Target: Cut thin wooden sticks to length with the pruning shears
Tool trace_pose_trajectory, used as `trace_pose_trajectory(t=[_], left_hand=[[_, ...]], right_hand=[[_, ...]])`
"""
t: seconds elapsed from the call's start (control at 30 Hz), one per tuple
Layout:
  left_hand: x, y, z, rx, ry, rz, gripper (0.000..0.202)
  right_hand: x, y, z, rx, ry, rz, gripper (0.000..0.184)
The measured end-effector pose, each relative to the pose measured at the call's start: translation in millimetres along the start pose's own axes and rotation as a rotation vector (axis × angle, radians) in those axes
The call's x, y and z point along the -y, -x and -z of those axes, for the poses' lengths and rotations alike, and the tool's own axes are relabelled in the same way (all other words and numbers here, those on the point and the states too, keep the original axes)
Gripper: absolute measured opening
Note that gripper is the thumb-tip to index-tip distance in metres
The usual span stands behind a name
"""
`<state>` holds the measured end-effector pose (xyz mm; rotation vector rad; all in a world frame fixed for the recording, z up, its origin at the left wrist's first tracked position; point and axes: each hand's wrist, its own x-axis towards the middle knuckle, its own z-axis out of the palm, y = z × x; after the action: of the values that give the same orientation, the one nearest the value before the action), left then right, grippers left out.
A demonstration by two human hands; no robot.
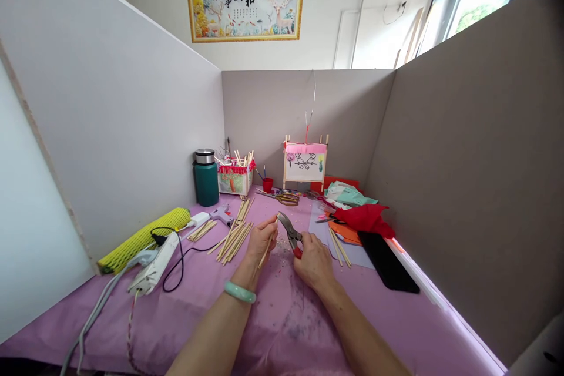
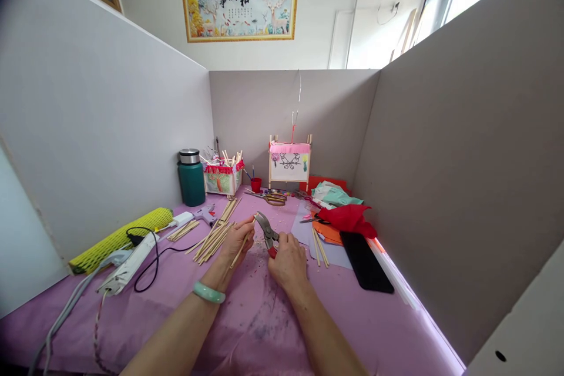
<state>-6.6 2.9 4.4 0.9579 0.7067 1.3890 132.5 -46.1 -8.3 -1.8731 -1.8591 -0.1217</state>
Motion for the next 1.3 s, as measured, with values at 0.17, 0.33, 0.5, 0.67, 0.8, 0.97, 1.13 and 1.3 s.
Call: trace_pose_trajectory(t=[0.17, 0.33, 0.5, 0.67, 0.8, 0.97, 1.13, 1.3], left_hand=[[-1, 2, -0.7, -0.021, -0.024, -0.008, 0.063], [-2, 3, -2.5, -0.012, -0.014, -0.006, 0.066], [-1, 2, -2.3, -0.013, -0.006, -0.009, 0.061], [-2, 3, -1.5, 0.014, -0.022, -0.011, 0.06], [-4, 4, -0.6, 0.047, -0.082, -0.014, 0.064], [0, -1, -0.1, 0.033, -0.271, -0.04, 0.062], [-5, -15, 12.7, -0.117, -0.666, -0.12, 0.04], [-40, -28, 45.3, -0.281, -1.174, -0.143, 0.025]], right_hand=[[1, -1, 2, 0.051, 0.015, -0.038, 0.021], [0, -1, 1, 0.049, 0.008, -0.041, 0.014], [-1, -2, -1, -0.007, -0.008, 0.0, 0.026], [0, -1, -2, 0.028, 0.008, -0.026, 0.022], [1, -2, 0, 0.042, -0.003, -0.049, 0.015], [1, -2, 3, -0.048, -0.124, -0.079, 0.02], [-4, -3, 4, -0.151, -0.278, -0.101, 0.027], [-3, -2, 0, -0.177, -0.326, -0.051, 0.041]])
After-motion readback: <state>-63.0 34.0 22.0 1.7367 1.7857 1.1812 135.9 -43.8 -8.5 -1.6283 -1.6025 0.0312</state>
